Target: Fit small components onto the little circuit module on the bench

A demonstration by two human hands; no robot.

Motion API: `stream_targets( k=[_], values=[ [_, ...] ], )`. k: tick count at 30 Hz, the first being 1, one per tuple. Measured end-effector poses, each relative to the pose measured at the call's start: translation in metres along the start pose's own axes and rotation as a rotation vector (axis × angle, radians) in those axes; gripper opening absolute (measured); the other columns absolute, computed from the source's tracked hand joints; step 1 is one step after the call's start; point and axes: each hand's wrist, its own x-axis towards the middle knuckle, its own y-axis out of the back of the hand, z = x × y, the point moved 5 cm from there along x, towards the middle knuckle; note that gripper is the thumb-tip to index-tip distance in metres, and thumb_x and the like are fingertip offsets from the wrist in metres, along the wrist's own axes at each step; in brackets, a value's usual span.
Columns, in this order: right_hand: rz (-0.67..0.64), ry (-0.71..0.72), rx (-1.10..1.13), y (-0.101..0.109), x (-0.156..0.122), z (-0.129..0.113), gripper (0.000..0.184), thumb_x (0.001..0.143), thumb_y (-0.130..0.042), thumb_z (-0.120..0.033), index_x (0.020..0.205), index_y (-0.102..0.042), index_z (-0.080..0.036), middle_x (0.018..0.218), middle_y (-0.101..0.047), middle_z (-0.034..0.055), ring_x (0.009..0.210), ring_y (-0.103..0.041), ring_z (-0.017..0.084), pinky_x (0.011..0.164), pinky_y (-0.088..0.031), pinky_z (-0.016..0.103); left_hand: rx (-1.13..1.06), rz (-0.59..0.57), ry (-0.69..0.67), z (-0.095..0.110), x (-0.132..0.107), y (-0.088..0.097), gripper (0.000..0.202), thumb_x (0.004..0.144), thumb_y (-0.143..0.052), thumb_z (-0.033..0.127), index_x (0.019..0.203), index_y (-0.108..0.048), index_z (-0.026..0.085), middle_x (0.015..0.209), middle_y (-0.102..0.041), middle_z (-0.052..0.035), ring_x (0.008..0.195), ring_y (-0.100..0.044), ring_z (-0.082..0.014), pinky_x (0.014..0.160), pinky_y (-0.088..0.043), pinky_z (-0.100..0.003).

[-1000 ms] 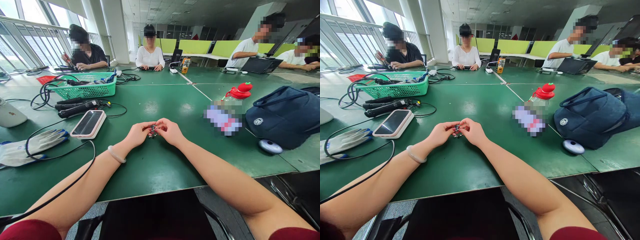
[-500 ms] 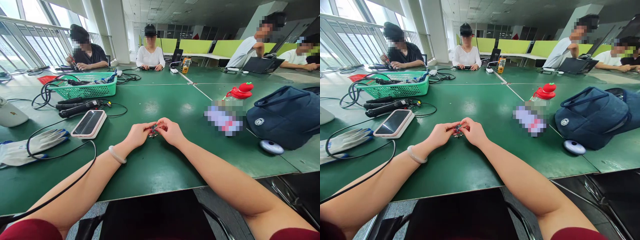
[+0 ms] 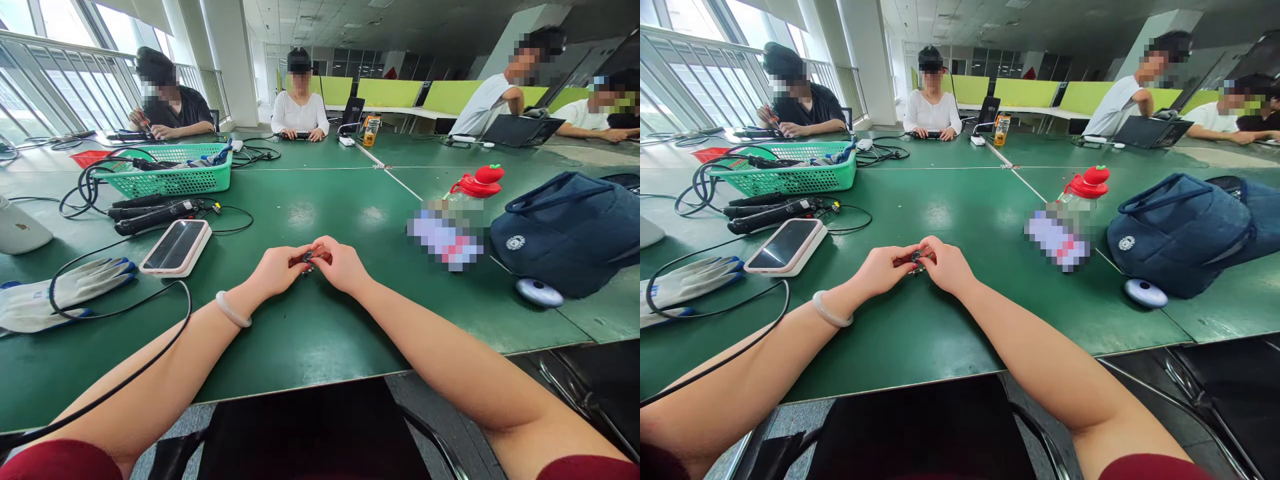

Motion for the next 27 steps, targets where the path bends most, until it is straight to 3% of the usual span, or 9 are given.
stream_targets(
  k=[3, 11, 15, 18, 23, 27],
  values=[
    [-0.004, -0.005, -0.012, 0.0, -0.001, 0.0, 0.016, 0.08, -0.058, -0.017, 0.094, -0.053, -0.023, 0.082, -0.069, -0.0006, 0.068, -0.063, 0.013, 0.071, -0.049, 0.028, -0.063, 0.009, 0.003, -0.001, 0.0, 0.0, 0.041, 0.08, -0.057, 0.027, 0.12, -0.063, 0.025, 0.104, -0.071, -0.0035, 0.088, -0.065, -0.0213, 0.085, -0.048, -0.032],
    [0.011, -0.004, -0.033, 0.002, 0.001, -0.001, 0.016, 0.077, -0.064, -0.024, 0.091, -0.056, -0.022, 0.077, -0.064, -0.0026, 0.058, -0.053, 0.01, 0.062, -0.044, 0.024, -0.068, 0.035, 0.026, 0.0, 0.001, 0.004, 0.041, 0.076, -0.057, 0.024, 0.116, -0.064, 0.022, 0.077, -0.063, -0.0011, 0.065, -0.055, -0.0142, 0.069, -0.047, -0.028],
    [-0.063, -0.03, -0.197, 0.003, 0.005, 0.008, 0.006, 0.077, -0.066, -0.025, 0.08, -0.063, -0.021, 0.076, -0.064, -0.0013, 0.062, -0.052, 0.012, 0.062, -0.04, 0.025, -0.03, 0.075, 0.034, -0.003, 0.003, 0.006, 0.036, 0.078, -0.05, 0.019, 0.111, -0.065, 0.022, 0.07, -0.055, 0.0002, 0.063, -0.052, -0.0139, 0.065, -0.045, -0.027],
    [-0.13, -0.067, -0.321, 0.001, 0.005, 0.016, 0.01, 0.077, -0.068, -0.029, 0.072, -0.066, -0.021, 0.077, -0.063, 0.0012, 0.068, -0.053, 0.014, 0.062, -0.039, 0.027, -0.044, 0.083, 0.069, -0.007, 0.004, 0.006, 0.034, 0.079, -0.047, 0.017, 0.107, -0.065, 0.021, 0.066, -0.053, 0.0009, 0.062, -0.053, -0.0141, 0.066, -0.045, -0.027],
    [-0.192, -0.085, -0.366, -0.005, 0.003, 0.018, 0.012, 0.078, -0.069, -0.032, 0.073, -0.068, -0.021, 0.079, -0.062, 0.0021, 0.073, -0.055, 0.015, 0.064, -0.039, 0.027, -0.067, 0.057, 0.123, -0.012, 0.003, 0.004, 0.026, 0.079, -0.049, 0.021, 0.098, -0.067, 0.02, 0.066, -0.059, 0.0002, 0.068, -0.059, -0.0156, 0.069, -0.046, -0.028],
    [-0.22, -0.093, -0.396, -0.007, 0.003, 0.014, 0.011, 0.081, -0.065, -0.029, 0.074, -0.067, -0.021, 0.081, -0.061, 0.0019, 0.076, -0.055, 0.014, 0.066, -0.039, 0.026, -0.079, 0.061, 0.13, -0.017, 0.004, 0.003, 0.025, 0.078, -0.052, 0.025, 0.098, -0.067, 0.021, 0.083, -0.07, -0.0023, 0.076, -0.062, -0.0164, 0.078, -0.047, -0.029]
  ],
)
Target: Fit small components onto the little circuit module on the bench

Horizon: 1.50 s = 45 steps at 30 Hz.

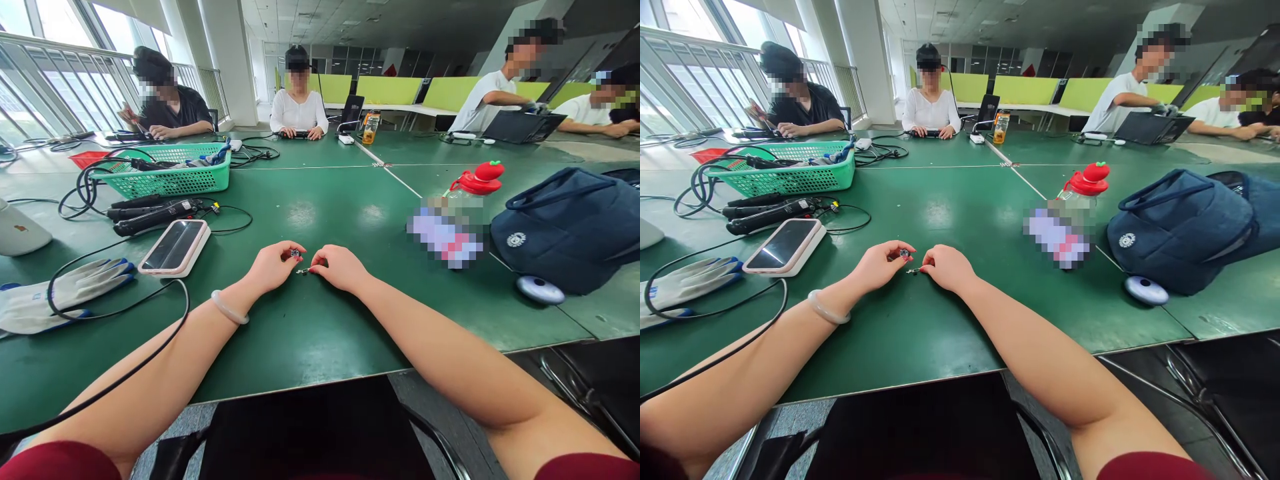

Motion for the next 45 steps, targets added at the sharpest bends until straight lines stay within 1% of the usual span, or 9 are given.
stream_targets(
  k=[4, 9, 12, 19, 23, 28, 33, 40, 45],
  values=[
    [-0.01, -0.022, -0.01, 0.0, 0.001, 0.0, 0.011, 0.083, -0.063, -0.028, 0.075, -0.067, -0.021, 0.083, -0.062, 0.001, 0.076, -0.054, 0.013, 0.067, -0.038, 0.025, -0.036, 0.017, 0.04, -0.007, 0.002, 0.0, 0.029, 0.077, -0.055, 0.031, 0.102, -0.067, 0.022, 0.088, -0.071, -0.0024, 0.079, -0.063, -0.0166, 0.078, -0.049, -0.029],
    [-0.009, -0.002, -0.078, -0.002, 0.002, 0.001, 0.011, 0.085, -0.06, -0.025, 0.078, -0.067, -0.019, 0.083, -0.062, 0.002, 0.077, -0.055, 0.014, 0.068, -0.038, 0.025, -0.128, -0.015, 0.061, -0.008, 0.0, -0.004, 0.037, 0.075, -0.059, 0.033, 0.111, -0.064, 0.022, 0.077, -0.066, 0.0002, 0.07, -0.063, -0.0147, 0.072, -0.05, -0.028],
    [-0.003, 0.016, -0.122, -0.003, 0.002, 0.002, 0.012, 0.087, -0.056, -0.024, 0.081, -0.066, -0.019, 0.085, -0.062, 0.0027, 0.078, -0.055, 0.015, 0.067, -0.038, 0.025, -0.127, -0.027, 0.062, -0.008, 0.0, -0.005, 0.037, 0.075, -0.059, 0.033, 0.11, -0.066, 0.023, 0.077, -0.067, 0.0001, 0.07, -0.064, -0.0149, 0.072, -0.051, -0.028],
    [0.006, 0.041, -0.184, -0.004, 0.0, -0.001, 0.015, 0.09, -0.05, -0.022, 0.084, -0.063, -0.019, 0.088, -0.062, 0.0031, 0.078, -0.056, 0.014, 0.065, -0.037, 0.025, -0.114, -0.007, 0.037, -0.012, 0.003, -0.004, 0.036, 0.075, -0.055, 0.02, 0.109, -0.066, 0.022, 0.088, -0.071, -0.0022, 0.08, -0.066, -0.0155, 0.083, -0.05, -0.03],
    [0.02, 0.011, -0.181, -0.004, -0.001, -0.005, 0.016, 0.089, -0.053, -0.032, 0.083, -0.061, -0.02, 0.086, -0.061, 0.0029, 0.076, -0.056, 0.014, 0.063, -0.036, 0.025, -0.105, 0.007, 0.057, -0.01, 0.002, -0.003, 0.035, 0.075, -0.057, 0.02, 0.109, -0.066, 0.021, 0.088, -0.071, -0.0022, 0.081, -0.066, -0.0157, 0.084, -0.05, -0.03],
    [0.037, -0.056, -0.164, -0.006, 0.002, -0.003, 0.022, 0.088, -0.055, -0.04, 0.079, -0.059, -0.02, 0.085, -0.06, 0.0024, 0.074, -0.055, 0.014, 0.06, -0.035, 0.025, 0.026, 0.035, 0.047, -0.006, 0.001, 0.001, 0.03, 0.075, -0.06, 0.026, 0.103, -0.069, 0.024, 0.085, -0.07, -0.0007, 0.08, -0.065, -0.0163, 0.08, -0.05, -0.029],
    [0.019, -0.078, -0.125, -0.005, 0.004, 0.002, 0.015, 0.088, -0.054, -0.028, 0.078, -0.06, -0.02, 0.085, -0.061, 0.0018, 0.074, -0.054, 0.014, 0.061, -0.035, 0.025, 0.1, 0.033, 0.054, -0.005, 0.001, 0.003, 0.029, 0.074, -0.062, 0.029, 0.102, -0.069, 0.025, 0.083, -0.069, 0.0, 0.075, -0.063, -0.0158, 0.075, -0.048, -0.029],
    [-0.011, -0.079, -0.115, -0.004, 0.006, 0.01, 0.017, 0.089, -0.049, -0.019, 0.08, -0.063, -0.019, 0.09, -0.063, 0.0033, 0.081, -0.056, 0.014, 0.068, -0.038, 0.025, 0.108, 0.022, 0.061, -0.006, 0.0, 0.003, 0.027, 0.073, -0.064, 0.034, 0.099, -0.067, 0.025, 0.078, -0.069, 0.0019, 0.072, -0.061, -0.0154, 0.07, -0.046, -0.027],
    [0.016, -0.075, -0.097, -0.001, 0.005, 0.009, 0.02, 0.091, -0.048, -0.023, 0.079, -0.064, -0.018, 0.089, -0.063, 0.0039, 0.08, -0.056, 0.014, 0.07, -0.038, 0.024, 0.09, 0.016, 0.063, -0.008, 0.0, 0.002, 0.026, 0.073, -0.064, 0.034, 0.097, -0.066, 0.026, 0.08, -0.07, 0.0025, 0.075, -0.063, -0.0161, 0.07, -0.045, -0.028]
  ],
)
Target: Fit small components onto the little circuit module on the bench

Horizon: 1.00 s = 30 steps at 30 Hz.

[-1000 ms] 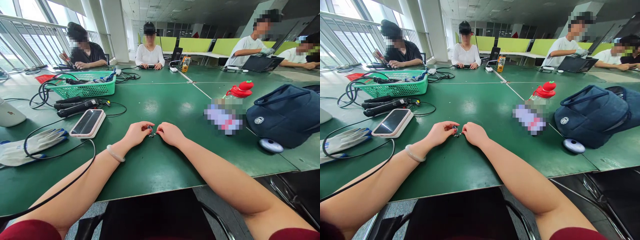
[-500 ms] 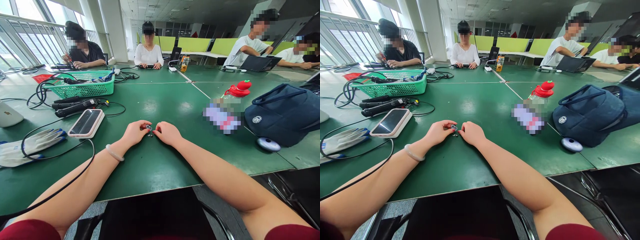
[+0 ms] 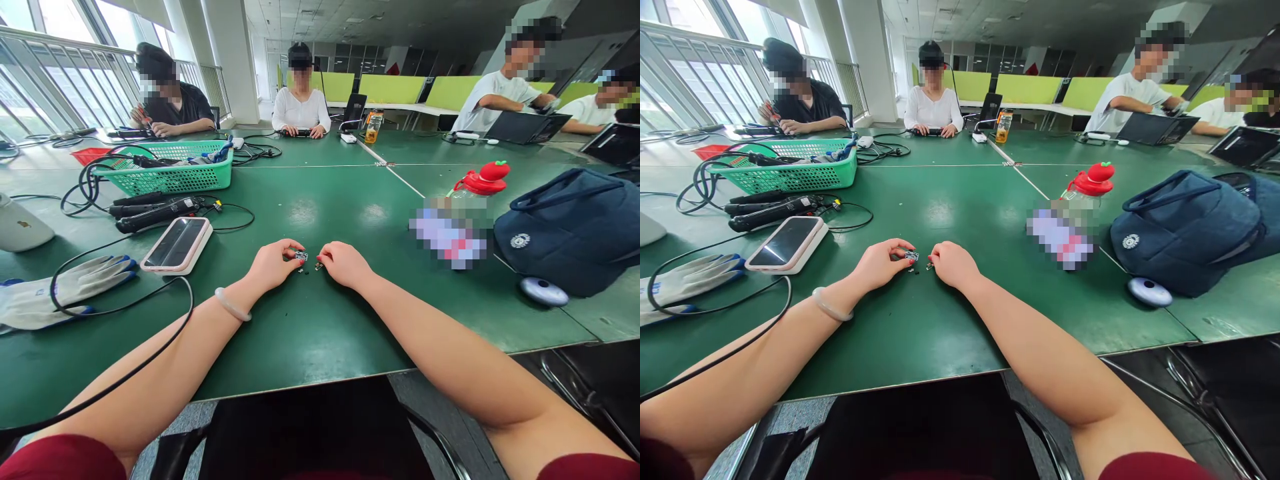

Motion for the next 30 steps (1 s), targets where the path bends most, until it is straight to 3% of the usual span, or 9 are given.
stream_targets(
  k=[3, 12, 17, 30],
  values=[
    [-0.003, -0.005, -0.009, 0.002, -0.002, -0.003, 0.016, 0.088, -0.054, -0.027, 0.079, -0.064, -0.019, 0.086, -0.062, 0.0032, 0.077, -0.055, 0.014, 0.066, -0.038, 0.024, -0.006, -0.01, -0.003, 0.0, 0.0, -0.001, 0.026, 0.073, -0.064, 0.033, 0.098, -0.065, 0.025, 0.082, -0.071, 0.0018, 0.076, -0.064, -0.0164, 0.071, -0.045, -0.028],
    [-0.097, -0.02, 0.07, 0.007, -0.006, 0.001, 0.006, 0.082, -0.06, -0.021, 0.08, -0.066, -0.021, 0.077, -0.065, -0.0013, 0.071, -0.056, 0.011, 0.06, -0.038, 0.023, -0.001, -0.015, -0.017, -0.002, 0.0, -0.001, 0.026, 0.073, -0.063, 0.033, 0.098, -0.065, 0.025, 0.083, -0.071, 0.0012, 0.077, -0.064, -0.0172, 0.071, -0.046, -0.029],
    [-0.046, -0.001, 0.05, 0.011, -0.007, -0.002, 0.011, 0.083, -0.061, -0.03, 0.079, -0.065, -0.021, 0.08, -0.064, -0.0002, 0.074, -0.055, 0.012, 0.062, -0.038, 0.024, -0.001, -0.019, -0.01, -0.001, 0.0, -0.001, 0.026, 0.073, -0.064, 0.033, 0.098, -0.065, 0.025, 0.083, -0.071, 0.0012, 0.077, -0.064, -0.017, 0.072, -0.046, -0.029],
    [-0.008, 0.133, -0.233, -0.006, -0.001, -0.007, 0.013, 0.09, -0.051, -0.021, 0.086, -0.063, -0.018, 0.091, -0.061, 0.0048, 0.072, -0.056, 0.015, 0.058, -0.035, 0.026, 0.006, -0.052, 0.02, 0.001, 0.0, -0.004, 0.024, 0.069, -0.066, 0.034, 0.091, -0.064, 0.024, 0.08, -0.07, 0.0016, 0.078, -0.063, -0.0178, 0.07, -0.046, -0.029]
  ],
)
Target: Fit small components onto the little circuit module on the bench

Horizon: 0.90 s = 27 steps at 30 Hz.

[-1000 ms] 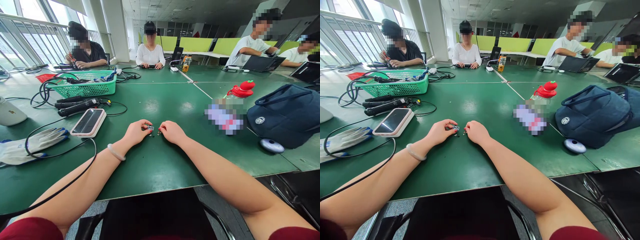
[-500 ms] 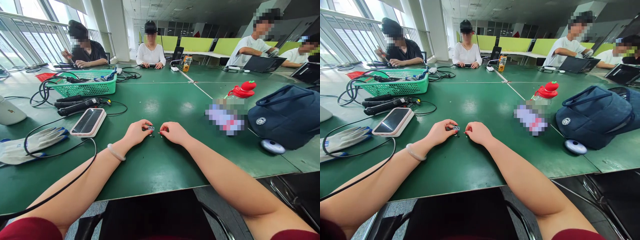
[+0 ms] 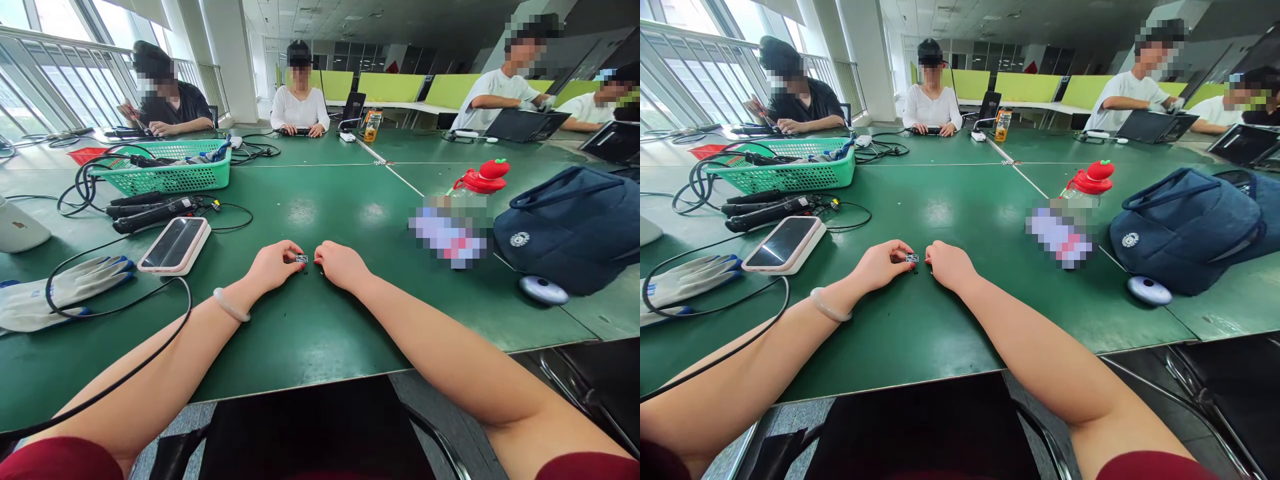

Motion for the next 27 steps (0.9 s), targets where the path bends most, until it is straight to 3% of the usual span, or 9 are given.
stream_targets(
  k=[4, 10, 17, 23, 27],
  values=[
    [0.03, 0.009, 0.053, 0.003, -0.001, -0.001, 0.014, 0.09, -0.048, -0.017, 0.085, -0.061, -0.018, 0.09, -0.06, 0.0043, 0.073, -0.055, 0.014, 0.06, -0.035, 0.025, -0.023, -0.009, 0.003, 0.002, -0.001, 0.0, 0.024, 0.069, -0.067, 0.033, 0.09, -0.063, 0.024, 0.079, -0.07, 0.0017, 0.078, -0.063, -0.0179, 0.071, -0.046, -0.03],
    [0.179, 0.085, 0.21, 0.019, -0.007, -0.013, 0.019, 0.094, -0.041, -0.02, 0.09, -0.06, -0.019, 0.094, -0.059, 0.0037, 0.079, -0.054, 0.014, 0.069, -0.039, 0.023, -0.118, -0.021, -0.024, 0.007, -0.003, -0.002, 0.029, 0.066, -0.07, 0.037, 0.09, -0.062, 0.022, 0.08, -0.07, 0.0009, 0.077, -0.063, -0.0173, 0.073, -0.046, -0.03],
    [0.179, 0.148, 0.198, 0.022, -0.011, -0.02, 0.02, 0.094, -0.042, -0.022, 0.092, -0.062, -0.018, 0.098, -0.06, 0.0042, 0.08, -0.055, 0.013, 0.071, -0.039, 0.023, -0.294, -0.078, -0.036, 0.008, -0.001, -0.006, 0.033, 0.063, -0.072, 0.035, 0.088, -0.059, 0.019, 0.078, -0.07, -0.0003, 0.072, -0.063, -0.0157, 0.072, -0.046, -0.03],
    [0.208, 0.106, 0.285, 0.028, -0.011, -0.013, 0.02, 0.094, -0.045, -0.021, 0.092, -0.064, -0.019, 0.095, -0.061, 0.0031, 0.083, -0.056, 0.013, 0.074, -0.041, 0.023, -0.25, -0.038, -0.017, 0.007, -0.003, -0.001, 0.03, 0.066, -0.07, 0.034, 0.091, -0.061, 0.02, 0.077, -0.07, 0.0, 0.072, -0.065, -0.0162, 0.072, -0.047, -0.03],
    [0.137, 0.072, 0.269, 0.022, -0.009, -0.008, 0.014, 0.089, -0.053, -0.02, 0.087, -0.067, -0.019, 0.091, -0.062, 0.0023, 0.081, -0.056, 0.013, 0.072, -0.04, 0.023, -0.1, 0.053, 0.02, 0.0, -0.001, 0.004, 0.026, 0.068, -0.069, 0.032, 0.091, -0.064, 0.023, 0.08, -0.071, 0.0005, 0.076, -0.065, -0.0172, 0.072, -0.047, -0.03]
  ],
)
